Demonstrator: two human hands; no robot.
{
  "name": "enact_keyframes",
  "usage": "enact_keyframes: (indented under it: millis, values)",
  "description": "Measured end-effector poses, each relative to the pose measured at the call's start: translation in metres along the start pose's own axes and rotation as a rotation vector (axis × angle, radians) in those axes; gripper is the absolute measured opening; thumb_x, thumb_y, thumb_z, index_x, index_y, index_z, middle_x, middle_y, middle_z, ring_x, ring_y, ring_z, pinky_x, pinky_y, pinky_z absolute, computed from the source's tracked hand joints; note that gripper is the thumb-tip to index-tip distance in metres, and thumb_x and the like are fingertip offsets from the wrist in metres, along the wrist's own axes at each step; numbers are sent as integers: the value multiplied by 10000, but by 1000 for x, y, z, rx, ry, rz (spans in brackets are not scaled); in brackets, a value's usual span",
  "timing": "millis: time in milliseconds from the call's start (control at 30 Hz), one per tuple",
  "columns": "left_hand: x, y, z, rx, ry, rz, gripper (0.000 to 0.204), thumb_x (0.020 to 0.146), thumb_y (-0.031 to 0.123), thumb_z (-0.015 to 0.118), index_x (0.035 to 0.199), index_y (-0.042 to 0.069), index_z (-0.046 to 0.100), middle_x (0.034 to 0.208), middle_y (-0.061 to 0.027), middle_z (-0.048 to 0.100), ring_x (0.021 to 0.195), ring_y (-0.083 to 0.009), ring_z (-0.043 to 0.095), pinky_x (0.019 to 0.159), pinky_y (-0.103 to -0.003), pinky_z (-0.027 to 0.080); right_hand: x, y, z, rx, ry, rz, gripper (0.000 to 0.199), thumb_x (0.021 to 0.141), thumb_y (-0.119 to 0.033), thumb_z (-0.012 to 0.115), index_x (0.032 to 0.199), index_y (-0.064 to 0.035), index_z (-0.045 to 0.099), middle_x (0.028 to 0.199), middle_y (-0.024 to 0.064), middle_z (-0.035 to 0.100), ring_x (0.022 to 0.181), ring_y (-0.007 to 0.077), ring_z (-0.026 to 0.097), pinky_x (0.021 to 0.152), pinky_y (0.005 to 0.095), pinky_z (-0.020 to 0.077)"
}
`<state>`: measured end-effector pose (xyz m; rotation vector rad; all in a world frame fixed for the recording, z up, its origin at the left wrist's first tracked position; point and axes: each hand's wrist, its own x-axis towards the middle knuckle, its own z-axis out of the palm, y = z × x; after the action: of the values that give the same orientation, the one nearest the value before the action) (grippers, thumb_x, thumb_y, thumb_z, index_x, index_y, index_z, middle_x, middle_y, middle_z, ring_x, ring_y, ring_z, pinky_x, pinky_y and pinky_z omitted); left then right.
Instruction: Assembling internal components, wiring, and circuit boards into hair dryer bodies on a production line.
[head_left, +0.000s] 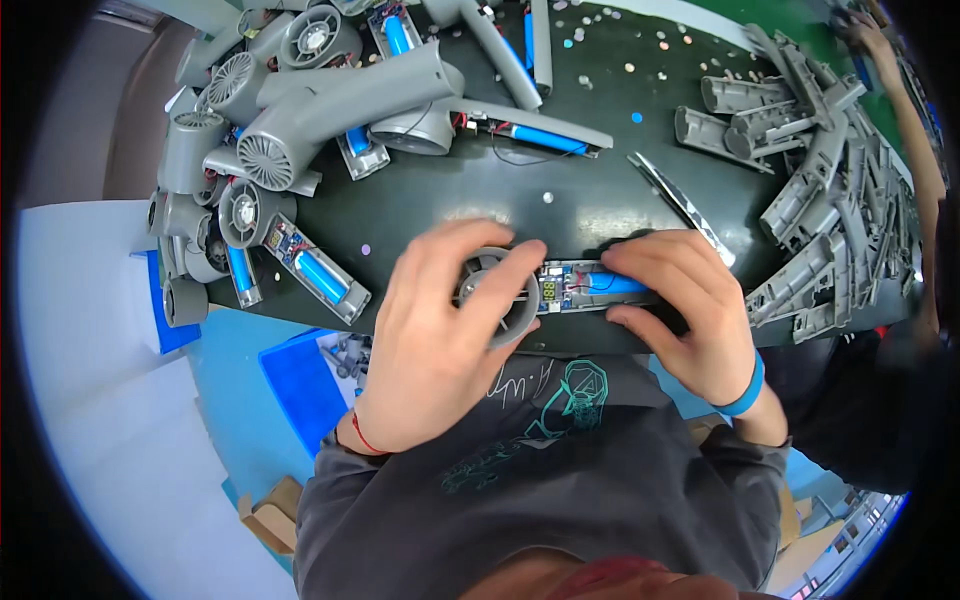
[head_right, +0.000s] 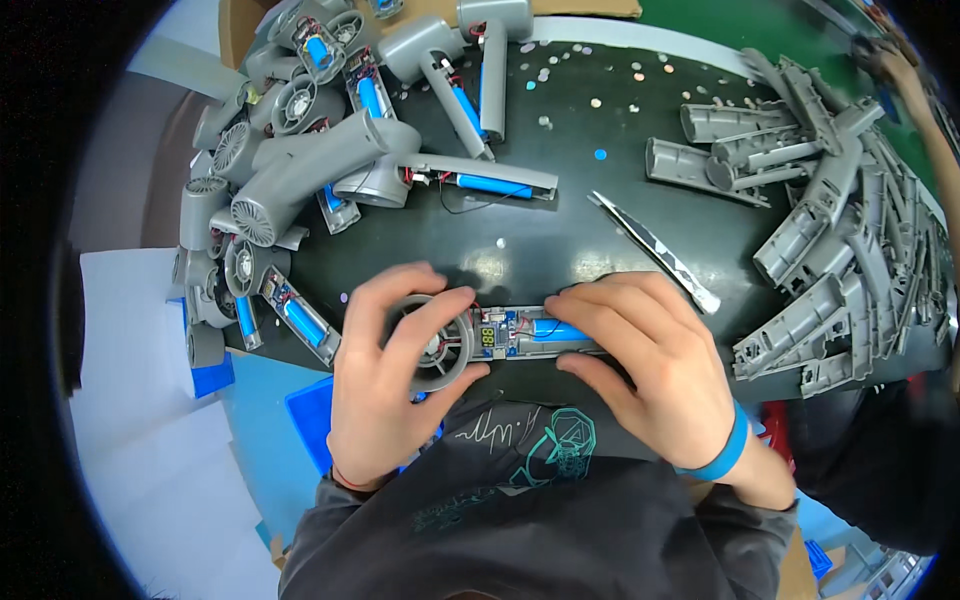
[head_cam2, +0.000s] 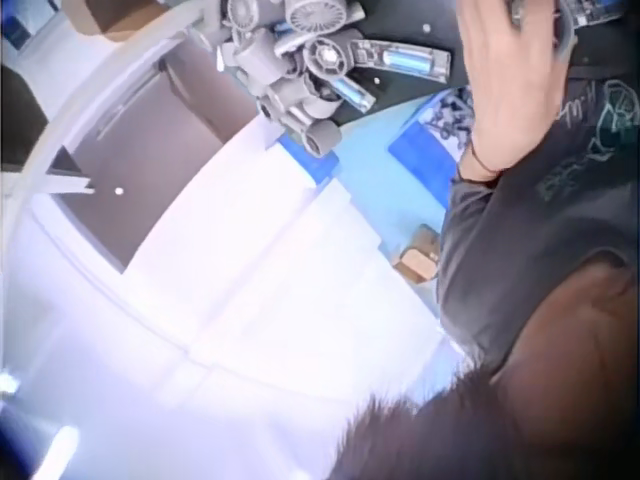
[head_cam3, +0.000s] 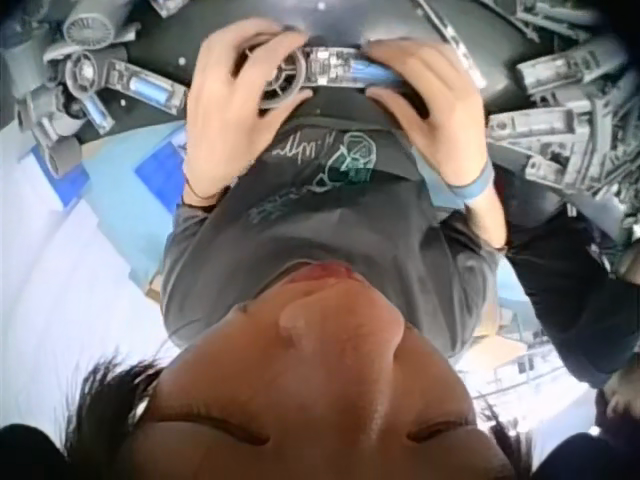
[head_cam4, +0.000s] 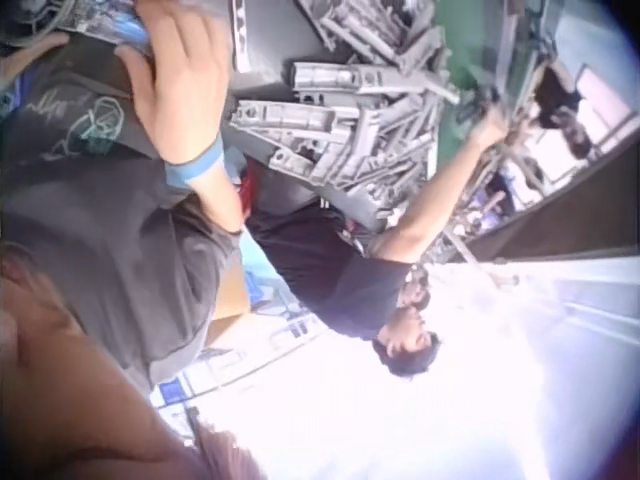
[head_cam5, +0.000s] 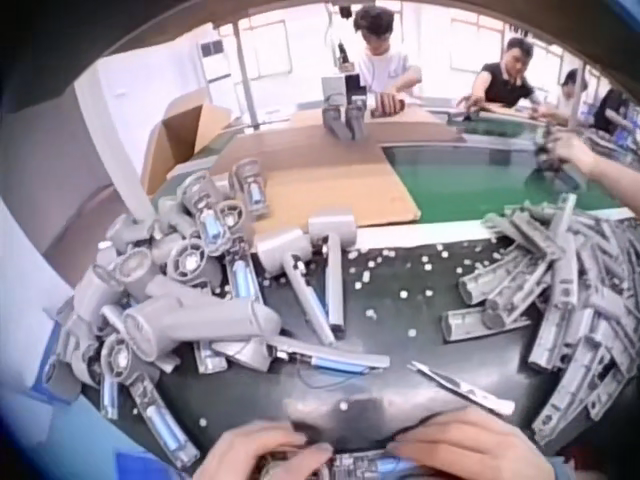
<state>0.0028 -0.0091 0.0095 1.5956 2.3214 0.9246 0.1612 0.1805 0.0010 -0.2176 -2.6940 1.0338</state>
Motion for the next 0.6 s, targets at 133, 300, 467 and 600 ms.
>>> enact_keyframes:
  millis: [133,300,467,600]
  values:
    - [17,22,0,206,-49,99,432,695,265,868,1073,121,718,1213,-58,636,1219,-326,585,1034,-485,450,-7,-3,14,-37,138,-22,375,681,-47,832,1045,-54,741,1123,99,679,1042,323,630,870,412,526]
    - [23,14,15,266,-1,102,249,731,313,837,886,156,721,1025,32,697,1045,-232,647,902,-408,438,-22,-3,19,-83,214,-27,292,668,-81,855,943,-61,760,1067,91,673,978,301,624,790,407,525]
    - [25,18,16,215,-5,74,247,710,306,843,864,154,724,990,41,697,1022,-228,648,887,-400,433,-28,-8,29,3,328,146,254,659,-53,898,855,-51,737,990,85,665,875,269,611,732,358,491]
    - [28,30,17,299,-30,24,218,721,273,831,866,148,726,989,32,690,1062,-235,641,951,-440,440,-26,-16,36,48,389,321,218,669,2,879,784,-50,702,966,79,648,851,265,601,727,356,481]
